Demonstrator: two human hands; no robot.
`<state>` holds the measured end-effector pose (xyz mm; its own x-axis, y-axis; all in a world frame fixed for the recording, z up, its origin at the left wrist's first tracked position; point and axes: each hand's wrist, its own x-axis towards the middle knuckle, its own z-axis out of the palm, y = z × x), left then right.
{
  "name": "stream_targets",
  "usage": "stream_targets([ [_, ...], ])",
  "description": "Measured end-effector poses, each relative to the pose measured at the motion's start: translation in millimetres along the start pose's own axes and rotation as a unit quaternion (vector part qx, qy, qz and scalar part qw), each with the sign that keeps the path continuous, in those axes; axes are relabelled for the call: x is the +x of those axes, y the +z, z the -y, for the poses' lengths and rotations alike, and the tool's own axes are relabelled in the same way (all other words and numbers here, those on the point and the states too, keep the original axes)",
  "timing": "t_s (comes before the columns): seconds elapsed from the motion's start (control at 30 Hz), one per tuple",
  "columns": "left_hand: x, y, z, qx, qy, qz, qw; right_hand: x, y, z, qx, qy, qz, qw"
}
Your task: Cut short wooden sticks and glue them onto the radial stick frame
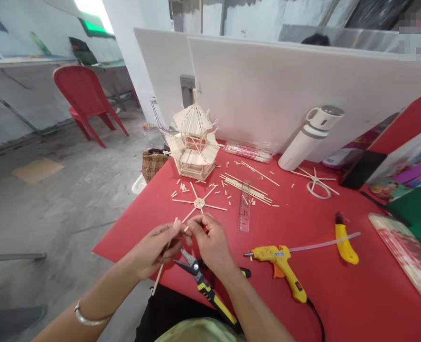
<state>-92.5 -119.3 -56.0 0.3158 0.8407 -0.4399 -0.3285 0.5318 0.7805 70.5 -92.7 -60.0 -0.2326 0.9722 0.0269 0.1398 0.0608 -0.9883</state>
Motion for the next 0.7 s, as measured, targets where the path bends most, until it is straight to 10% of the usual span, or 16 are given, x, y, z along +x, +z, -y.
stream_targets([
  [0.7, 3.4, 12.8, 2.9, 0.080, 0.071, -0.105, 0.989, 5.6, 2.6, -12.8, 0.139, 0.067, 0.010, 0.988],
])
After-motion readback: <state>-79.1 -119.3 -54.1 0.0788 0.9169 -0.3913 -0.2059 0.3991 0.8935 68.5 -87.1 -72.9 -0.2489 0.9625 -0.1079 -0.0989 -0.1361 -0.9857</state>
